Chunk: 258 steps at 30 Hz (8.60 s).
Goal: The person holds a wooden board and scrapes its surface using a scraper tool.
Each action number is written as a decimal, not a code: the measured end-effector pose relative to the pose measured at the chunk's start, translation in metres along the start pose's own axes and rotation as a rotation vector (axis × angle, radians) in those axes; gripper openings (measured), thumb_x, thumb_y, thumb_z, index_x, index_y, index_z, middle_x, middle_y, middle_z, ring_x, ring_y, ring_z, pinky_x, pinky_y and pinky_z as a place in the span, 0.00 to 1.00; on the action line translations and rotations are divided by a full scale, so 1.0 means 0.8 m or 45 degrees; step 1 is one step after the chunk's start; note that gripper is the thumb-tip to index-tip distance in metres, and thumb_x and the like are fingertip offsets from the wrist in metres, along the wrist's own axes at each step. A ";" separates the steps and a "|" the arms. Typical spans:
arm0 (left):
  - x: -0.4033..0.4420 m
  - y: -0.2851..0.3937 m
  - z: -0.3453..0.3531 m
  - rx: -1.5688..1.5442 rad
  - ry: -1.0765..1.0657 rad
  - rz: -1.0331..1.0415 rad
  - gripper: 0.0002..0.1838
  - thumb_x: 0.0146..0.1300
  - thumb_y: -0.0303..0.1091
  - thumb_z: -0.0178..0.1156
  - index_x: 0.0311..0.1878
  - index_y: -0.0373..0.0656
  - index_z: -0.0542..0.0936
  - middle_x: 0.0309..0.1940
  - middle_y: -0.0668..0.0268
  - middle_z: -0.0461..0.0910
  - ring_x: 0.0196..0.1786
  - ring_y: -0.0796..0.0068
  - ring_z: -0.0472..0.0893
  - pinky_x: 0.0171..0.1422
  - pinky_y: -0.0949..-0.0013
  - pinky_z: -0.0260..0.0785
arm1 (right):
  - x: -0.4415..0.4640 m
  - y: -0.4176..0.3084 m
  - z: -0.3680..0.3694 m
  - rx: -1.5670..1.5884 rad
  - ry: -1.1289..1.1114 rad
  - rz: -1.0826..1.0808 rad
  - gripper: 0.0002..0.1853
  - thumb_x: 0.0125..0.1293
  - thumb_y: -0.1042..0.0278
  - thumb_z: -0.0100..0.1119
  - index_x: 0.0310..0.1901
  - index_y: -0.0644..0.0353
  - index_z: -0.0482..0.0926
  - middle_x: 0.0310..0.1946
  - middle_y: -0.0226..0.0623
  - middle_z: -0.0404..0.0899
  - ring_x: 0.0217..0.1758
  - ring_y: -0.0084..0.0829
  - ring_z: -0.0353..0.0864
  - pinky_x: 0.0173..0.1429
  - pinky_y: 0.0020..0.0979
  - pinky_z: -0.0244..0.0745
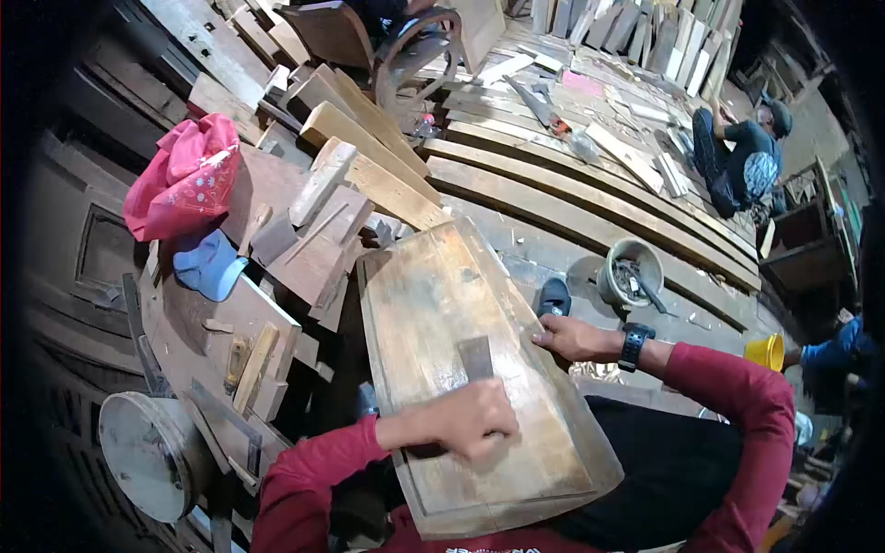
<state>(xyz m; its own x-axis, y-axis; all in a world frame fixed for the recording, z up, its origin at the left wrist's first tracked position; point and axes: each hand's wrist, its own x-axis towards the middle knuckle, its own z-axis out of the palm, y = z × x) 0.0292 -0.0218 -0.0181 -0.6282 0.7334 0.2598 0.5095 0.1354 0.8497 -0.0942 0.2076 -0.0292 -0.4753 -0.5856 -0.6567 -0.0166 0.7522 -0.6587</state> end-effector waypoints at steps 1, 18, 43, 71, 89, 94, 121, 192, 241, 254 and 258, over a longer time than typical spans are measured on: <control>-0.003 -0.017 0.003 0.040 0.038 0.001 0.09 0.43 0.29 0.59 0.28 0.45 0.86 0.26 0.61 0.83 0.33 0.58 0.83 0.47 0.58 0.72 | 0.002 0.003 0.001 -0.016 0.013 -0.020 0.27 0.80 0.45 0.47 0.56 0.67 0.73 0.48 0.58 0.81 0.56 0.49 0.81 0.56 0.46 0.75; 0.003 0.016 -0.002 -0.049 -0.034 0.011 0.06 0.45 0.30 0.56 0.25 0.41 0.81 0.22 0.57 0.78 0.31 0.52 0.79 0.43 0.55 0.71 | 0.035 0.067 0.020 0.008 0.155 -0.305 0.28 0.76 0.42 0.51 0.49 0.67 0.77 0.41 0.56 0.82 0.43 0.52 0.82 0.45 0.49 0.75; 0.004 -0.011 -0.017 -0.102 0.078 0.001 0.10 0.42 0.28 0.57 0.28 0.41 0.85 0.25 0.58 0.82 0.31 0.54 0.81 0.44 0.57 0.72 | 0.018 0.033 0.012 -0.120 0.026 -0.137 0.29 0.78 0.40 0.48 0.53 0.66 0.75 0.41 0.55 0.82 0.48 0.48 0.83 0.52 0.47 0.76; 0.007 0.046 -0.003 -0.129 -0.223 0.093 0.09 0.44 0.28 0.58 0.29 0.45 0.86 0.25 0.63 0.83 0.34 0.59 0.82 0.51 0.58 0.72 | -0.004 0.012 0.008 -0.039 0.008 0.017 0.29 0.78 0.41 0.48 0.54 0.65 0.75 0.41 0.54 0.81 0.45 0.46 0.84 0.48 0.46 0.76; 0.004 -0.003 -0.016 -0.021 0.102 -0.002 0.06 0.43 0.30 0.57 0.24 0.41 0.82 0.23 0.59 0.81 0.30 0.54 0.80 0.43 0.56 0.71 | 0.042 0.084 0.023 -0.249 0.315 -0.638 0.25 0.77 0.43 0.50 0.50 0.63 0.75 0.32 0.47 0.79 0.26 0.38 0.80 0.34 0.41 0.75; 0.010 -0.015 -0.017 0.021 -0.029 0.063 0.04 0.43 0.29 0.58 0.23 0.41 0.79 0.22 0.59 0.79 0.31 0.56 0.80 0.43 0.57 0.70 | 0.026 0.029 0.009 -0.098 -0.031 -0.168 0.27 0.78 0.43 0.50 0.56 0.64 0.75 0.39 0.52 0.81 0.39 0.41 0.82 0.41 0.42 0.77; 0.006 0.011 -0.005 0.011 -0.134 -0.011 0.11 0.43 0.29 0.55 0.29 0.41 0.85 0.25 0.59 0.84 0.31 0.54 0.82 0.44 0.57 0.73 | -0.001 0.009 0.002 -0.134 0.006 -0.146 0.26 0.81 0.48 0.46 0.59 0.68 0.72 0.46 0.55 0.82 0.49 0.46 0.85 0.51 0.45 0.78; 0.015 0.026 -0.013 0.058 -0.225 -0.112 0.12 0.47 0.29 0.55 0.31 0.44 0.87 0.26 0.58 0.85 0.35 0.53 0.84 0.48 0.55 0.76 | 0.023 0.058 0.016 -0.206 0.080 -0.278 0.27 0.80 0.45 0.47 0.52 0.69 0.74 0.39 0.55 0.83 0.43 0.47 0.85 0.46 0.46 0.77; 0.009 0.003 -0.004 -0.231 0.062 -0.150 0.04 0.44 0.27 0.56 0.19 0.41 0.72 0.17 0.61 0.71 0.27 0.57 0.76 0.46 0.60 0.69 | 0.002 0.021 0.000 -0.269 0.067 -0.109 0.21 0.80 0.50 0.48 0.54 0.65 0.74 0.43 0.55 0.80 0.49 0.45 0.82 0.52 0.43 0.75; 0.010 0.084 0.027 -0.402 0.063 0.154 0.05 0.44 0.28 0.56 0.19 0.37 0.75 0.16 0.56 0.73 0.23 0.54 0.77 0.34 0.56 0.68 | -0.007 -0.002 -0.009 -0.149 -0.050 -0.038 0.22 0.81 0.50 0.47 0.52 0.65 0.72 0.36 0.49 0.80 0.40 0.39 0.81 0.45 0.41 0.75; 0.002 0.109 0.054 -0.307 -0.006 0.125 0.05 0.44 0.30 0.59 0.19 0.40 0.77 0.17 0.59 0.76 0.27 0.53 0.79 0.40 0.54 0.68 | -0.007 -0.010 -0.004 -0.104 0.013 -0.148 0.20 0.82 0.51 0.47 0.48 0.64 0.72 0.30 0.40 0.75 0.28 0.27 0.75 0.32 0.34 0.71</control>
<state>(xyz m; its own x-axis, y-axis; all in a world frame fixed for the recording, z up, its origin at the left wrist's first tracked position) 0.0981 0.0196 0.0370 -0.5794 0.7386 0.3447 0.4128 -0.0988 0.9055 -0.0943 0.2060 -0.0194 -0.4745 -0.6676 -0.5737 -0.1437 0.7018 -0.6978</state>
